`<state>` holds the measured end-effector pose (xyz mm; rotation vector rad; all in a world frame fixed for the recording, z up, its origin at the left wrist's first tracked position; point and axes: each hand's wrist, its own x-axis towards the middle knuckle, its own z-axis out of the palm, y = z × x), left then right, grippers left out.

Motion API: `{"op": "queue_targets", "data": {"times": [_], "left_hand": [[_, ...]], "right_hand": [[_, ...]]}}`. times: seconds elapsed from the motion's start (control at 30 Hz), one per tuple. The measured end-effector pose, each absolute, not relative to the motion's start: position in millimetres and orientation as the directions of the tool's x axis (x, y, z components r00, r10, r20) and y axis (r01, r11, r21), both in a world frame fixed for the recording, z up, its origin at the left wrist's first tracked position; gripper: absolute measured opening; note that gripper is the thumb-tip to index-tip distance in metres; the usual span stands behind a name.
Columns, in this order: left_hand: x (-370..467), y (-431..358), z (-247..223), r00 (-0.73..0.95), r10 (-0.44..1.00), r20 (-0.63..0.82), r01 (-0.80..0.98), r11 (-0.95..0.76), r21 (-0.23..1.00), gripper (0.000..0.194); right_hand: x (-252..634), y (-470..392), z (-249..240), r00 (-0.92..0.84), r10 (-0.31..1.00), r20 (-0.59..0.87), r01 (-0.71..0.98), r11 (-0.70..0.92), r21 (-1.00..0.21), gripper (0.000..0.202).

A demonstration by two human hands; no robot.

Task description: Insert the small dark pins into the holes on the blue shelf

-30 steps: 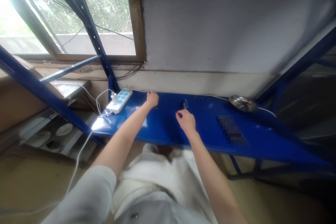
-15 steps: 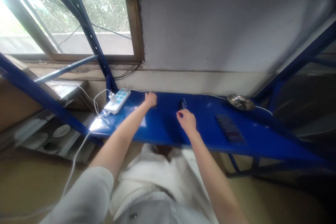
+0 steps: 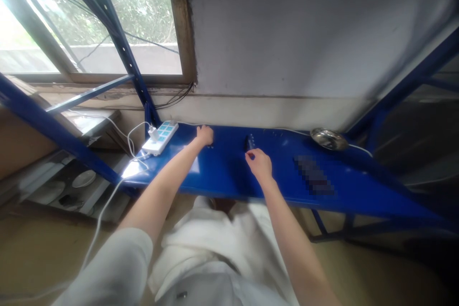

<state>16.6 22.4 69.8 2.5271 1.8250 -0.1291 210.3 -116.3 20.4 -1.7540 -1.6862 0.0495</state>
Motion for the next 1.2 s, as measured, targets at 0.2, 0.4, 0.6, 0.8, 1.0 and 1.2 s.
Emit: {"op": "queue_targets", "data": {"times": [0.2,0.4,0.6,0.8,1.0,1.2], "left_hand": [[34,0,72,0.438,0.852,0.286,0.846,-0.498,0.188,0.032],[70,-50,30,0.634,0.713,0.3,0.699,-0.694,0.172,0.05],[94,-57,-13,0.582,0.784,0.216,0.778,-0.614,0.133,0.056],[106,-43,-18,0.575,0.78,0.246,0.788,-0.609,0.092,0.05],[105,-37,-7,0.569,0.768,0.294,0.767,-0.625,0.149,0.027],[93,-34,4,0.361,0.846,0.393,0.749,-0.514,0.419,0.01]], "right_hand": [[230,-111,9,0.274,0.875,0.399,0.845,-0.021,-0.534,0.018],[241,-99,-17,0.377,0.852,0.362,0.805,-0.108,-0.583,0.029],[240,-97,-28,0.355,0.867,0.351,0.842,-0.132,-0.524,0.034],[237,-95,-25,0.339,0.892,0.298,0.865,-0.172,-0.471,0.029],[234,-83,-31,0.394,0.88,0.266,0.848,-0.237,-0.473,0.027],[234,-66,-40,0.456,0.863,0.215,0.82,-0.315,-0.478,0.03]]}}
